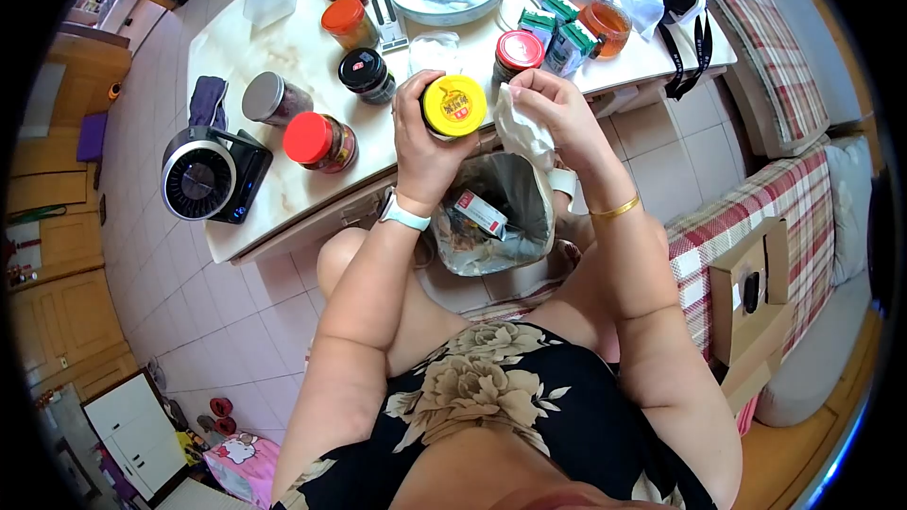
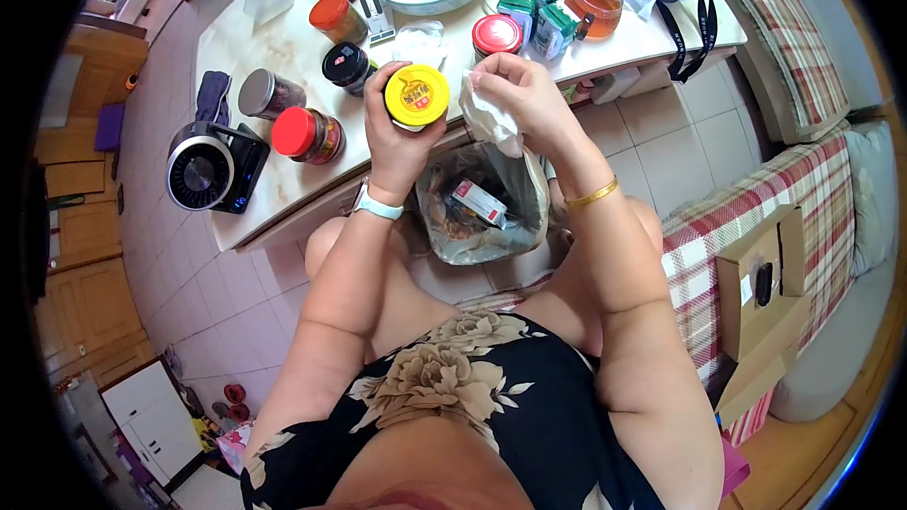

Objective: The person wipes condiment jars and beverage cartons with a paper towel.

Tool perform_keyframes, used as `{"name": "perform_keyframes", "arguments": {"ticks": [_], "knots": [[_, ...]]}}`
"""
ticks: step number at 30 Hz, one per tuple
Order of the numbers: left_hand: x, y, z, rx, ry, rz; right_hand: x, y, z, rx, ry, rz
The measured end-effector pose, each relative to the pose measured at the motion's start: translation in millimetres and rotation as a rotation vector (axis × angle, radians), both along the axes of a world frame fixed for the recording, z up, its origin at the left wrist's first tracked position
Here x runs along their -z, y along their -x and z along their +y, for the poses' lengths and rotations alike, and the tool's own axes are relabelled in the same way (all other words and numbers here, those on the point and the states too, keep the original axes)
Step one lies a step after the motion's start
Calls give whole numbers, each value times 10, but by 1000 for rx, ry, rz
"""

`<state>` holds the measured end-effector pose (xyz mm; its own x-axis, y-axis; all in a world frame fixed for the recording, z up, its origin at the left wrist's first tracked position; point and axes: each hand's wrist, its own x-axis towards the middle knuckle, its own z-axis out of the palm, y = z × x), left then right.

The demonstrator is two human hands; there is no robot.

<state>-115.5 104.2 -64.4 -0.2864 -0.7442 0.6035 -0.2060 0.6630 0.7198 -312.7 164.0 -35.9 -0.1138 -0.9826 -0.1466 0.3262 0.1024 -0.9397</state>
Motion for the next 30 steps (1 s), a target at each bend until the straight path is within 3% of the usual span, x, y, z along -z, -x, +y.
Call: {"name": "perform_keyframes", "arguments": {"ticks": [8, 13, 19, 26, 30], "knots": [[3, -46, -7, -31, -38, -2, 101, 140, 7, -171, 50, -528], [20, -25, -3, -11, -65, 22, 50, 119, 25, -186, 53, -478], [-70, 1, 38, -36, 72, -112, -43, -151, 16, 77, 113, 245], [-28, 52, 64, -14, 124, -109, 44, -168, -27, 102, 84, 541], [20, 43, 35, -52, 69, -67, 17, -254, 44, -44, 12, 518]]}}
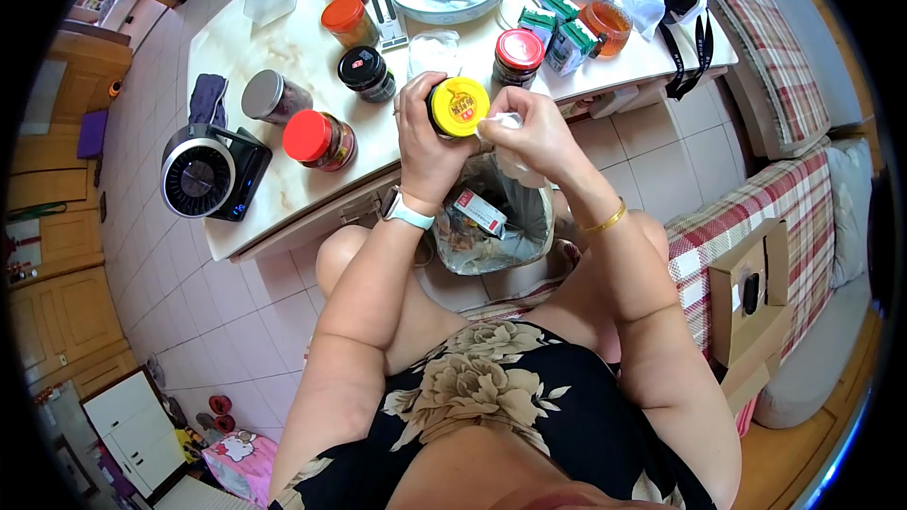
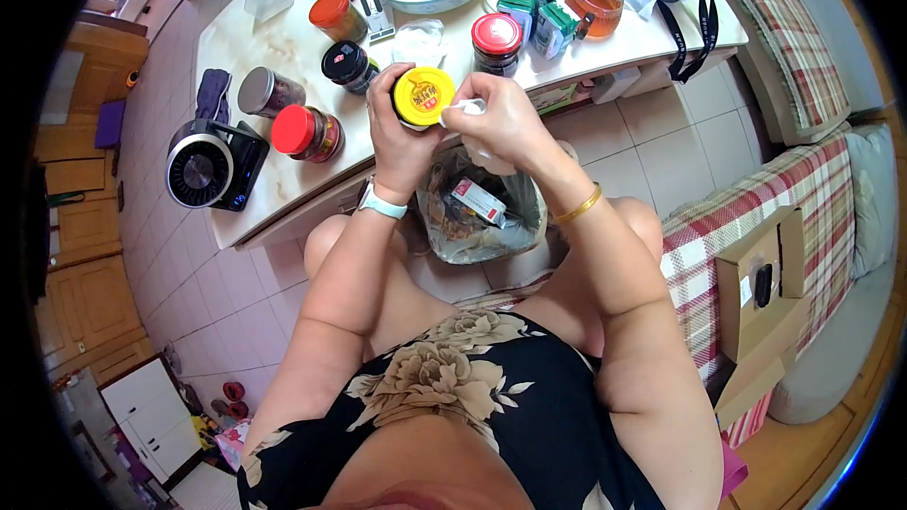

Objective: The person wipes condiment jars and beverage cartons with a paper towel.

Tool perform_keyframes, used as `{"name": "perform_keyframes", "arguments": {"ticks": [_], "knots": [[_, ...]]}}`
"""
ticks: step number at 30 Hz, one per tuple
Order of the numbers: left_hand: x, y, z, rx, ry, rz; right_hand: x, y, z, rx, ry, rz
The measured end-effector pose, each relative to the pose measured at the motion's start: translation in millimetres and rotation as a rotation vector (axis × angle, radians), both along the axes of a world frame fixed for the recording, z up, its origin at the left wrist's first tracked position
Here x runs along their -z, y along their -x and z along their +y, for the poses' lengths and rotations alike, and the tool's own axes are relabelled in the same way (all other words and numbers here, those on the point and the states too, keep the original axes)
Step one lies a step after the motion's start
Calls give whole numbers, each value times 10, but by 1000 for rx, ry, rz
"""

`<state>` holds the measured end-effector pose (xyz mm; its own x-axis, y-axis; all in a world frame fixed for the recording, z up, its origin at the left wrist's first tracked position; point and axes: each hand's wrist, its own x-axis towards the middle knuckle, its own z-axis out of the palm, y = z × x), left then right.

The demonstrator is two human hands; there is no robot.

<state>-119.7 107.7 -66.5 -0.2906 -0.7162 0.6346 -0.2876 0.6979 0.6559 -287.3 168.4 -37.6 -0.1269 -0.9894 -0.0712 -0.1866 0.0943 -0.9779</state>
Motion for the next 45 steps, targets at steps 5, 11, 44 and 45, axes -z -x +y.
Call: {"name": "perform_keyframes", "arguments": {"ticks": [5, 11, 44, 45], "knots": [[-15, 1, 23, 19, -18, -47, -78, 61, -24, 139, 114, 217], [28, 24, 64, 100, -189, -32, -151, 43, 36, 30, 191, 310], [35, 62, 110, 141, -28, -182, -132, -137, 63, 182, 230, 326], [42, 57, 111, 148, -24, -189, -128, -149, 78, 174, 255, 349]]}}
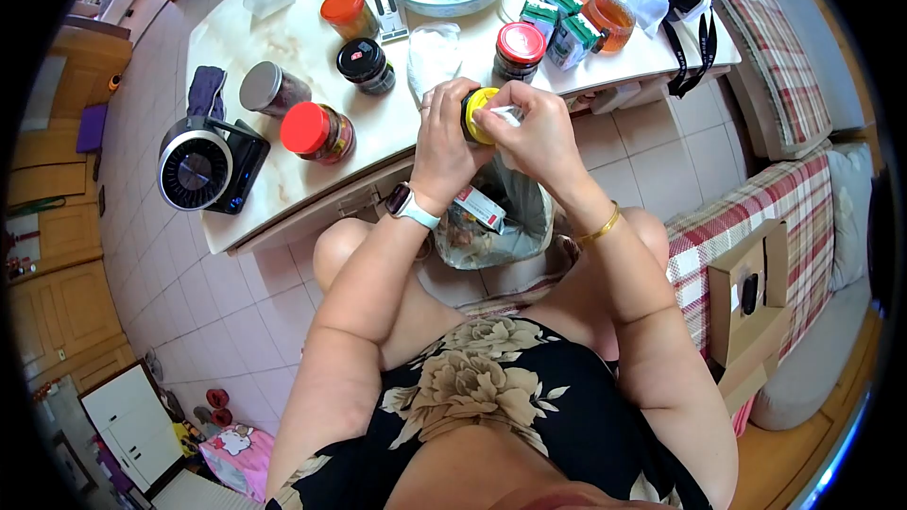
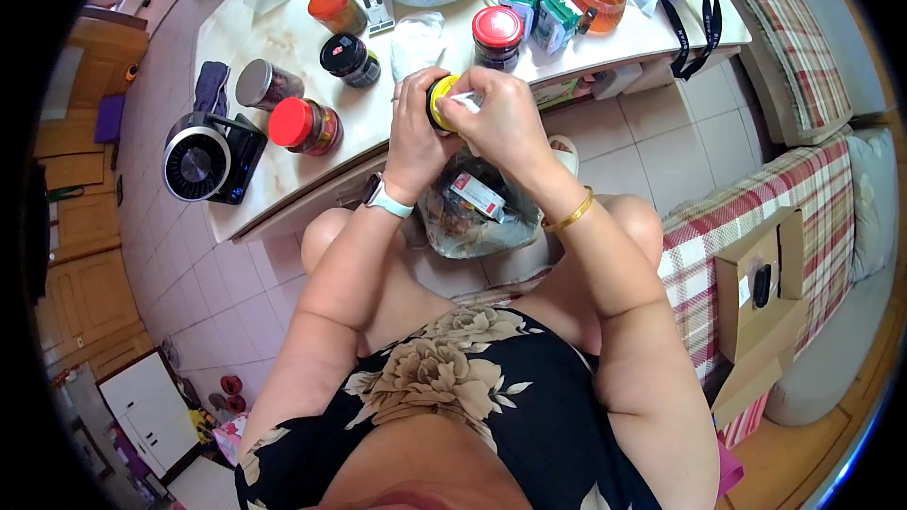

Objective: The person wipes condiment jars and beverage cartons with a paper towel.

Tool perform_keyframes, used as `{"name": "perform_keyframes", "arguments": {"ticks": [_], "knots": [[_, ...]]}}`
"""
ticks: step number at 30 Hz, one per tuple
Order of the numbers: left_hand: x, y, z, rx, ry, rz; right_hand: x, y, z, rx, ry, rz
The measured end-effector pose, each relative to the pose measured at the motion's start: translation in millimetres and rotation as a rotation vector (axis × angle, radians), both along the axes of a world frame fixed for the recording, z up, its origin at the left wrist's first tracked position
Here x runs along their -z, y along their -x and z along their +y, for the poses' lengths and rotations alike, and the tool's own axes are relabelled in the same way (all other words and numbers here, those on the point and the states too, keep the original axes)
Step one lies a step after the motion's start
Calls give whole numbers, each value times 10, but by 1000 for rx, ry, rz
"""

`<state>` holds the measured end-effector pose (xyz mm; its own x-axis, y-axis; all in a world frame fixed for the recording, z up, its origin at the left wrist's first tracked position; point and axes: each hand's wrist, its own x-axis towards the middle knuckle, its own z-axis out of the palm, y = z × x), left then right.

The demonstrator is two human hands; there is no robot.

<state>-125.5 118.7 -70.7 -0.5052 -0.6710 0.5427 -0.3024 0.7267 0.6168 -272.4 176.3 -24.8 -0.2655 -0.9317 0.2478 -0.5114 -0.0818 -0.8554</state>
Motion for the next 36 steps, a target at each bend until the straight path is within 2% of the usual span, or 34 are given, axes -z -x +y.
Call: {"name": "perform_keyframes", "arguments": {"ticks": [3, 9, 11, 13, 14, 17, 18, 20, 23, 34, 36], "knots": [[19, 26, 33, 36, 12, -28, 19, 109, -88, 102, 61, 14], [71, 70, 49, 69, 12, -18, 38, 35, -30, 69, 129, 51], [68, 72, 41, 55, -82, 22, 27, 47, -27, 70, 128, 92], [35, 55, 28, 39, -69, 3, 34, 132, -88, 135, 333, 75], [28, 47, 25, 47, -148, 17, 33, 155, -102, 148, 352, -42], [66, 32, 16, 54, -240, 41, -30, 225, -114, 47, 450, 167], [63, 33, 22, 54, -238, 31, -37, 216, -99, 48, 449, 166], [65, 31, 30, 56, -236, 20, -47, 185, -57, -36, 340, 328], [65, 16, 27, 43, -268, 5, 29, 163, -84, -79, 355, 426], [49, -3, 30, 39, -257, -12, 75, 179, -114, -106, 367, 370], [20, -11, 26, 43, -259, -6, 53, 174, -88, -184, 369, 399]]}}
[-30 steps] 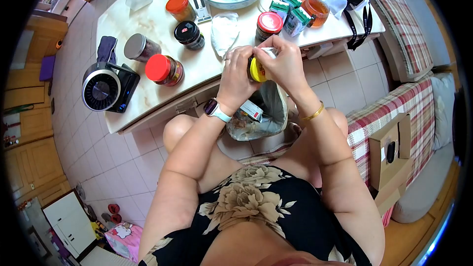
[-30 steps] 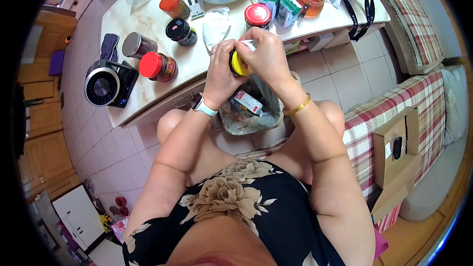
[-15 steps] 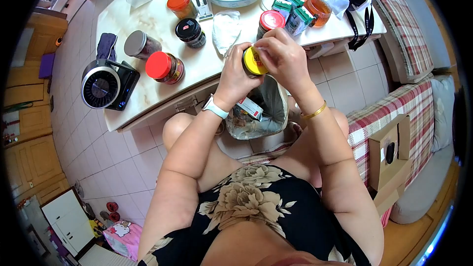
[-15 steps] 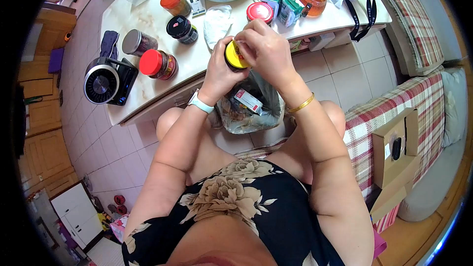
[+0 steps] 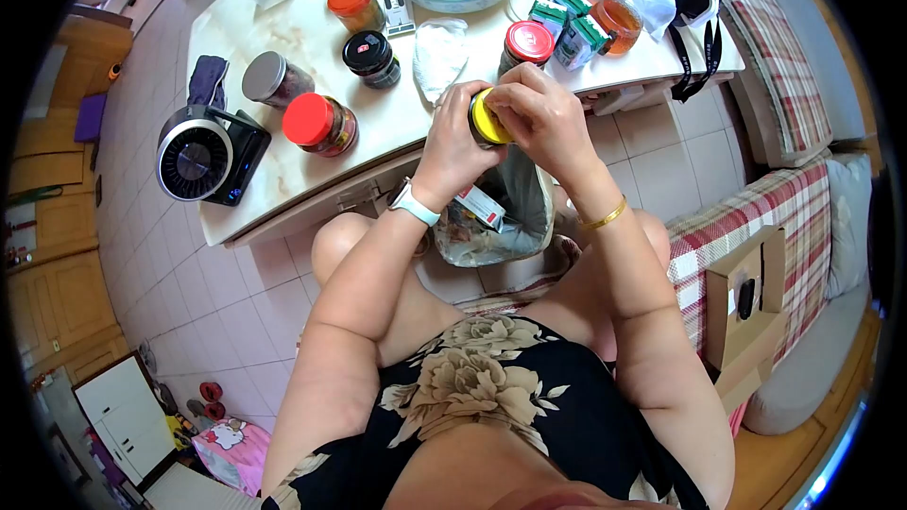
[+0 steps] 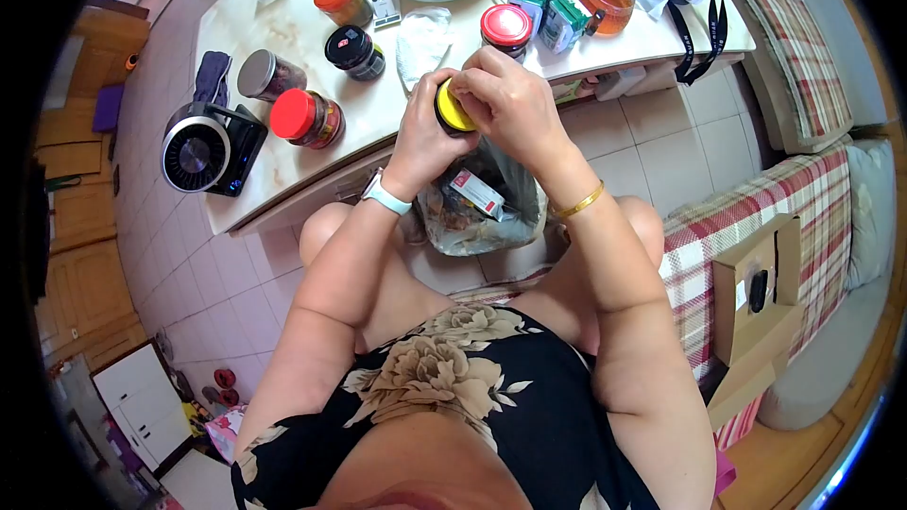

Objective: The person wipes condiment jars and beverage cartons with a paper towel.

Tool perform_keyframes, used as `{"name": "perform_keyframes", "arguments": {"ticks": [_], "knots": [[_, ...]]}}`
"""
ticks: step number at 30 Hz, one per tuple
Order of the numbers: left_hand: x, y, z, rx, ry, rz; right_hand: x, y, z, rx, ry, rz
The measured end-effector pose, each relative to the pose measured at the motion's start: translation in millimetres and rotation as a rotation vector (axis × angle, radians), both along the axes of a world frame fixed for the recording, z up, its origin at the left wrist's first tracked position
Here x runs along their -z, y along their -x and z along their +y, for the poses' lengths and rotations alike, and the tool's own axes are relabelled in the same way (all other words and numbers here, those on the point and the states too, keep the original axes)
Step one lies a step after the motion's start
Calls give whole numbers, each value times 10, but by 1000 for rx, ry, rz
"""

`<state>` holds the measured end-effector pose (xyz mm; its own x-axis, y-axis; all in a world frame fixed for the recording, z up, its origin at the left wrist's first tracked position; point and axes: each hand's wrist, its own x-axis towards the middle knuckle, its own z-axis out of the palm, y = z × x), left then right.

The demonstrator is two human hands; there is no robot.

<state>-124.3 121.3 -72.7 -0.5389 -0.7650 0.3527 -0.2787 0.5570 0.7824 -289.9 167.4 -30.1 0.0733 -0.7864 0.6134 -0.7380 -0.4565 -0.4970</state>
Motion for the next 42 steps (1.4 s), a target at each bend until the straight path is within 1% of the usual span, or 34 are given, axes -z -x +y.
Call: {"name": "perform_keyframes", "arguments": {"ticks": [3, 9, 13, 16, 21, 22, 24, 28, 31, 34, 36, 37, 39, 41, 42], "knots": [[-14, -2, 6, 7, -6, -1, 30, 7, -14, 55, -3, -25], [-21, -13, -23, 21, 15, -14, 18, -24, 7, 4, -21, -16], [5, -3, -14, 25, 11, -29, 35, 3, -16, 48, -8, -42], [-37, -10, -9, 56, 9, -11, 27, -3, -23, -18, -8, -36], [-30, -9, 5, 58, -42, 10, 48, -7, -17, 39, -30, -74], [-37, -13, 0, 64, -53, 28, 38, -16, -18, 35, -29, -74], [-59, -21, -3, 62, -47, 21, 20, -34, 2, -53, -16, -38], [-28, -10, -6, 65, -92, 26, 41, -35, -4, 27, -35, -82], [-63, -13, 4, 47, -100, 36, 20, -50, -9, -19, -17, -74], [-76, -31, 1, 49, -80, 31, -5, -66, 29, -50, -64, -109], [-108, -21, -6, 54, -58, 36, -7, -37, 4, 183, -26, -321], [-121, -26, -15, 51, -33, 42, 65, 46, -39, 234, 53, -400], [-124, -45, -34, 41, -1, 2, 64, 101, -52, 299, 8, -640], [-107, -38, -45, 1, 27, 24, 37, 55, 13, 253, -15, -646], [-82, -38, -60, 1, 27, 23, 0, -27, 53, 159, 2, -507]]}}
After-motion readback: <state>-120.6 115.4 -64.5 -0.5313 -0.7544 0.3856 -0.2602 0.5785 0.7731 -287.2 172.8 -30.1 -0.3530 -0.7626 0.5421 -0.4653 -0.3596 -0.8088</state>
